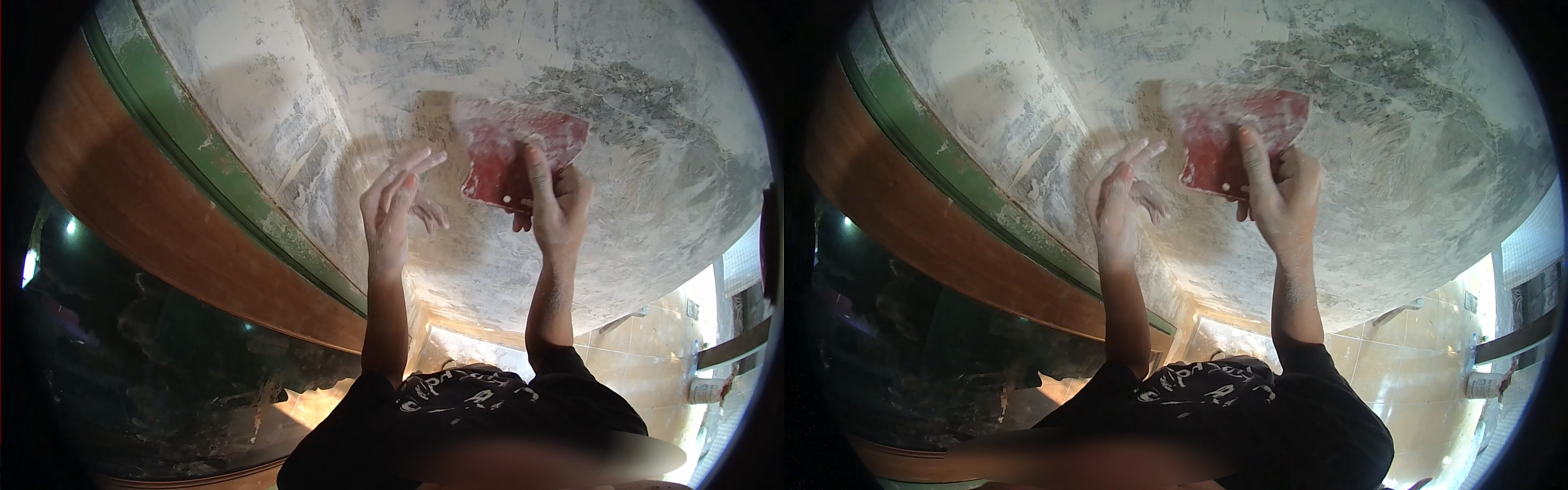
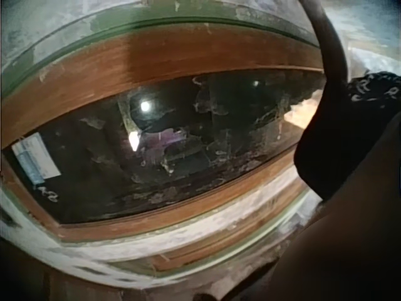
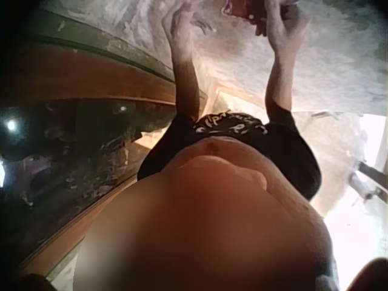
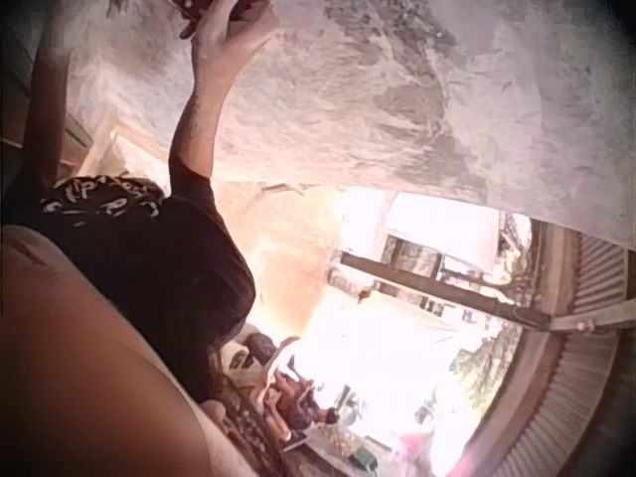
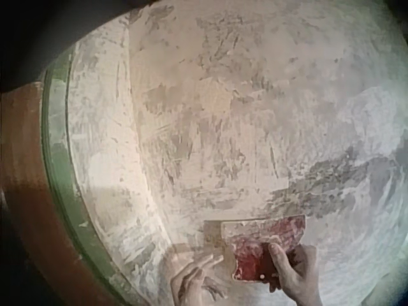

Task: The person applies and smooths wall putty onto a wall using a plastic spatula.

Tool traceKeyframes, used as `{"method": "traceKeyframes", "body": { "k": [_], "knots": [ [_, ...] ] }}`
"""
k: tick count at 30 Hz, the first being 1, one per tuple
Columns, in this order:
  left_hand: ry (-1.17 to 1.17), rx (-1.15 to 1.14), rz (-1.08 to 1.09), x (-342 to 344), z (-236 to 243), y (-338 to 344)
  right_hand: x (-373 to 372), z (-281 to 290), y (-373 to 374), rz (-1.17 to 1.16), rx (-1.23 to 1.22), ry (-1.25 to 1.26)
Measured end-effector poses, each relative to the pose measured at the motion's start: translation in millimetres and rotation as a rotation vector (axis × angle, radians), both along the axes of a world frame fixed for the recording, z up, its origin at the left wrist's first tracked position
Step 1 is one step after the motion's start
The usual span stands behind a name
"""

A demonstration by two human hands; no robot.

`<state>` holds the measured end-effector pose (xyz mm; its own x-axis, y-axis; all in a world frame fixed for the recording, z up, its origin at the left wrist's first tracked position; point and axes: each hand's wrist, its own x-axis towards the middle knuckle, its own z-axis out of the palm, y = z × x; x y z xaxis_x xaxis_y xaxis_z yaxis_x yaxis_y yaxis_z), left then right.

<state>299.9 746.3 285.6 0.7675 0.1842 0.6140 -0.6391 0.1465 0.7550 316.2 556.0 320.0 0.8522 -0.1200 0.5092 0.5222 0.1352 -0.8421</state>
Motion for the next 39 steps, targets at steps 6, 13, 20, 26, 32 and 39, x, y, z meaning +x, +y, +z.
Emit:
{"method": "traceKeyframes", "body": {
  "k": [6,13,20,26,32,39],
  "knots": [
    [0.057,0.08,-0.138,-30.3,-14.3,-7.1,4.0,-21.4,8.1,-0.137,-0.26,-0.332],
    [0.076,0.404,0.093,-42.4,-15.2,-14.1,17.2,-27.6,17.1,-0.222,-0.331,-0.452],
    [0.036,0.414,0.159,-47.1,-19.3,-5.9,19.7,-29.8,17.3,-0.178,-0.288,-0.34],
    [0.046,0.484,0.252,-52.1,-18.7,-9.0,18.3,-26.8,19.7,-0.02,-0.261,-0.289],
    [-0.046,0.23,0.273,-34.8,-7.2,15.0,11.0,-10.4,31.0,0.072,0.042,-0.089],
    [0.143,0.054,0.008,4.8,25.9,-2.3,15.7,14.8,41.0,0.268,0.036,0.046]
  ]
}}
